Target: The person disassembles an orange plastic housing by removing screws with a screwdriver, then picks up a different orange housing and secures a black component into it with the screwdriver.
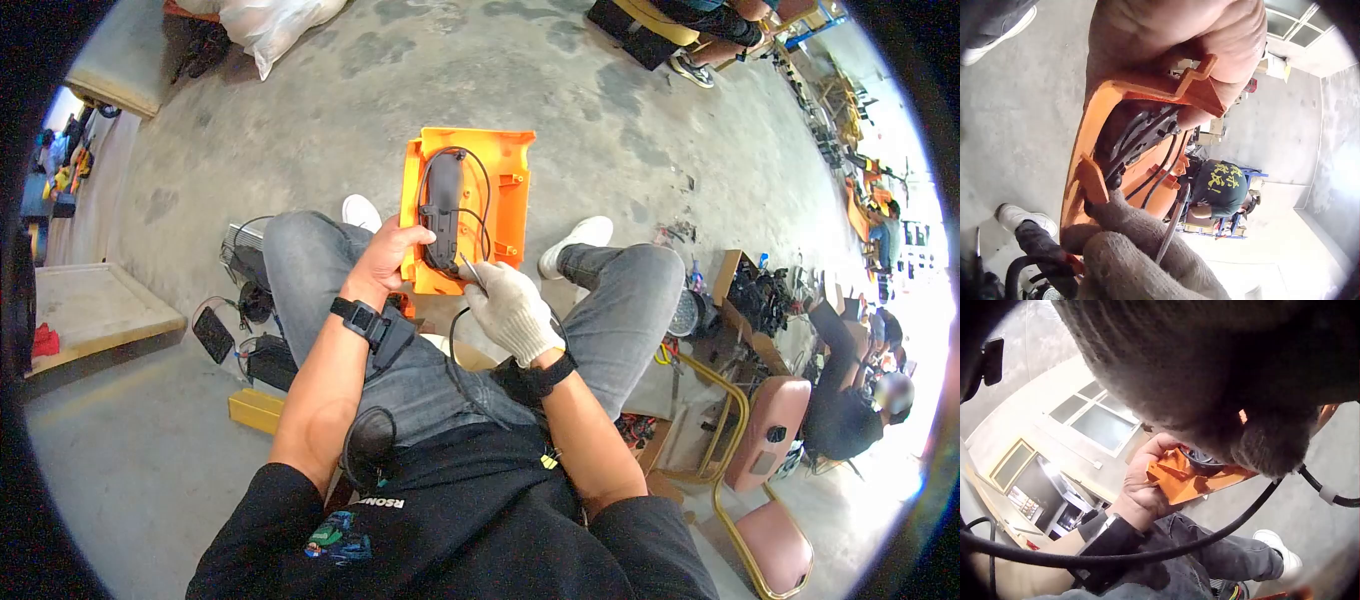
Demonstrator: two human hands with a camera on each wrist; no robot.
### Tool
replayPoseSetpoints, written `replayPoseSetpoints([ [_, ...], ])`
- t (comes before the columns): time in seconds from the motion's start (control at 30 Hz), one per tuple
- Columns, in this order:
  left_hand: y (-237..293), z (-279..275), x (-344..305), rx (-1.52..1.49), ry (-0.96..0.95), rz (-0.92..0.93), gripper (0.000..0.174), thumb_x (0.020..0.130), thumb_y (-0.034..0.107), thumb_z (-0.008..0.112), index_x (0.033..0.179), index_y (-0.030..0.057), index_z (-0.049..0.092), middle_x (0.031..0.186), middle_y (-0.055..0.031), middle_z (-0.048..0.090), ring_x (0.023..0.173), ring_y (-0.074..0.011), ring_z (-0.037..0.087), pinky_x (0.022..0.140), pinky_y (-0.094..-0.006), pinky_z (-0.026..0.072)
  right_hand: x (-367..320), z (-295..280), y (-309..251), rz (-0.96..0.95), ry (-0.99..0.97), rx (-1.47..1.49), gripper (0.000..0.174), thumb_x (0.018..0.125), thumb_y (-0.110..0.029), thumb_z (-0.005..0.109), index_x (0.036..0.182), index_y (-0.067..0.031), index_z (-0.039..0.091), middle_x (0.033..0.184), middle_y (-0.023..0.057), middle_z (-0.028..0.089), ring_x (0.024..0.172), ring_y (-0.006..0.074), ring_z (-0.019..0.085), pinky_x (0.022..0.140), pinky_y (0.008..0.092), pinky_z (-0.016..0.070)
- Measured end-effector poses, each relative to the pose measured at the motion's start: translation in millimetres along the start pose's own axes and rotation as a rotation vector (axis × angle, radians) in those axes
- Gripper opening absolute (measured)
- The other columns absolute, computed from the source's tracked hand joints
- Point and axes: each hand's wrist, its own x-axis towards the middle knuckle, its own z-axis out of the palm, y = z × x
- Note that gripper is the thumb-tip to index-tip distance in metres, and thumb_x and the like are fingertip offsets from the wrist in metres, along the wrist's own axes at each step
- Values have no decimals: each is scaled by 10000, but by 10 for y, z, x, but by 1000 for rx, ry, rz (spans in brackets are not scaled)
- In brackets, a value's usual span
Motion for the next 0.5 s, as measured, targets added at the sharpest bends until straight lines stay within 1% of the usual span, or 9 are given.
replayPoseSetpoints([
  [0.07,-2,0,4,9,3,-9,333,822,-19,597,1148,-53,659,1070,-107,704,922,-221,697,840,-360,577,8,1,-11,25,8,-12,213,887,-130,637,1067,-46,713,885,211,665,895,390,671,784,455,535],
  [0.13,-9,-9,20,11,-2,-3,348,815,-31,583,1154,-66,654,1069,-110,703,927,-221,696,846,-360,573,23,4,-21,18,80,-12,207,898,-140,636,1063,-42,715,898,216,677,916,388,675,791,448,535],
  [0.27,8,-28,17,79,32,-19,350,824,-20,591,1165,-71,651,1072,-113,703,924,-217,693,852,-360,571,93,62,58,61,82,42,209,898,-131,634,1068,-37,709,934,224,690,937,390,677,804,444,535],
  [0.37,-4,-28,24,106,42,-34,340,856,5,613,1185,-73,649,1097,-120,707,945,-213,697,859,-358,570,91,81,42,98,107,15,227,905,-118,627,1111,-41,686,959,225,699,954,391,677,819,444,535],
  [0.43,-19,2,20,82,31,-9,325,912,52,629,1212,-72,642,1127,-129,709,977,-214,703,866,-355,571,79,75,3,172,148,74,289,926,-95,610,1210,-47,638,964,227,695,943,388,683,821,439,537],
  [0.47,-22,11,24,82,31,-9,325,912,52,629,1212,-72,642,1127,-129,709,977,-214,703,866,-355,571,76,77,-13,171,148,75,289,926,-95,610,1210,-47,638,964,227,695,943,388,683,821,439,537],
  [0.5,-17,36,23,62,51,-12,319,935,67,622,1222,-71,637,1138,-130,710,988,-214,705,872,-354,570,72,76,-25,175,185,132,319,937,-88,602,1252,-44,611,999,230,700,952,387,689,827,438,539],
])
